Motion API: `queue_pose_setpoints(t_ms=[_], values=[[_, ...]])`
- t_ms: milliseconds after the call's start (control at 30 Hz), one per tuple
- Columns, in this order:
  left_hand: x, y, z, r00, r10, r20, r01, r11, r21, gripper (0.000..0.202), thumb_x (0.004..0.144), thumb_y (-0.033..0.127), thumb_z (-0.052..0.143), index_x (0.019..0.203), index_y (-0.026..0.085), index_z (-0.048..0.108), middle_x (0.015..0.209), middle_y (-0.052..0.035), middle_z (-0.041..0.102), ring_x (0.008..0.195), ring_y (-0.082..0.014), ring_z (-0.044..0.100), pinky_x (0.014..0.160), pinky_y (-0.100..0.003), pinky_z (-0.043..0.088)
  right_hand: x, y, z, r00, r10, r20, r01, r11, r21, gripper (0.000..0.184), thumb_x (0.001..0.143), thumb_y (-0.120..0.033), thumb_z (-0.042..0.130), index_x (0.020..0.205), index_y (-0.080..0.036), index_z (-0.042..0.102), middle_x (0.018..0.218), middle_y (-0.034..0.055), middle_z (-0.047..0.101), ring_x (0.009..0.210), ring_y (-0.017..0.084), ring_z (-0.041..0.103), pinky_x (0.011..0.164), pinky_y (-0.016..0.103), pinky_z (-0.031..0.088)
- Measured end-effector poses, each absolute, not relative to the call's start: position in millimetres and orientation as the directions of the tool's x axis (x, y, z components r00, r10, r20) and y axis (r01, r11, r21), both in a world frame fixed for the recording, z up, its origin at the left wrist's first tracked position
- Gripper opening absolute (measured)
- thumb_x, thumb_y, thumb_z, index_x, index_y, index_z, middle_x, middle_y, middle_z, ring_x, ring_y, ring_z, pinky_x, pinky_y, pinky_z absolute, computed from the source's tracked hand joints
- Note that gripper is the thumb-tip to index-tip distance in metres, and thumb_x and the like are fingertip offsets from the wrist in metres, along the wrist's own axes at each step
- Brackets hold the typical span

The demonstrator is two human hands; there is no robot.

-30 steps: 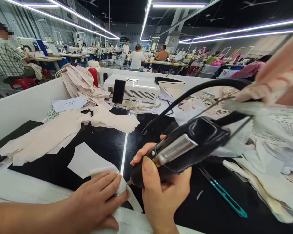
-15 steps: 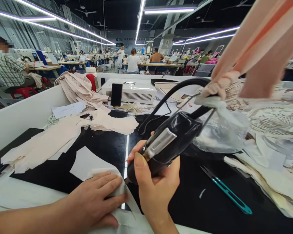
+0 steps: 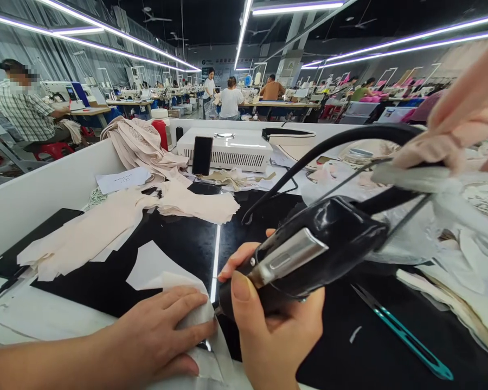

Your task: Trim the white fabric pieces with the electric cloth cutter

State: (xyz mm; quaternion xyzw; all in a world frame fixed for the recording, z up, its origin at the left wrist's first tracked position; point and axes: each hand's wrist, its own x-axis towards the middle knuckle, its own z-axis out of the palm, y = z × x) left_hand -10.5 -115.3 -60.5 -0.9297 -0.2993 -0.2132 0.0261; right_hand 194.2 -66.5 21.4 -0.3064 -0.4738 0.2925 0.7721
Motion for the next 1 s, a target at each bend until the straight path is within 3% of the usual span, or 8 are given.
queue_pose_setpoints(t_ms=[567, 1000], values=[[-6.3, -116.8, -54.7, 0.734, 0.523, 0.433, 0.547, -0.833, 0.079, 0.061, 0.129, 0.071, 0.075, 0.16, 0.018, 0.079, 0.159, -0.0223, 0.084, 0.152, -0.0335, 0.083, 0.141, -0.046, 0.064, 186.8, -49.9, 18.1, 0.386, 0.742, 0.548, -0.241, 0.655, -0.716, 0.056, 0.094, -0.056, 0.117, 0.129, -0.032, 0.081, 0.086, -0.0051, 0.084, 0.059, 0.02, 0.075, 0.058, 0.036, 0.068], [-4.5, -114.9, -51.1, 0.717, 0.509, 0.477, 0.563, -0.826, 0.034, 0.056, 0.131, 0.07, 0.07, 0.154, 0.02, 0.079, 0.15, -0.0183, 0.088, 0.146, -0.0303, 0.086, 0.137, -0.042, 0.066, 192.3, -53.9, 19.9, 0.385, 0.755, 0.531, -0.245, 0.638, -0.73, 0.052, 0.094, -0.05, 0.114, 0.129, -0.032, 0.082, 0.083, -0.0051, 0.083, 0.057, 0.022, 0.075, 0.055, 0.039, 0.07]])
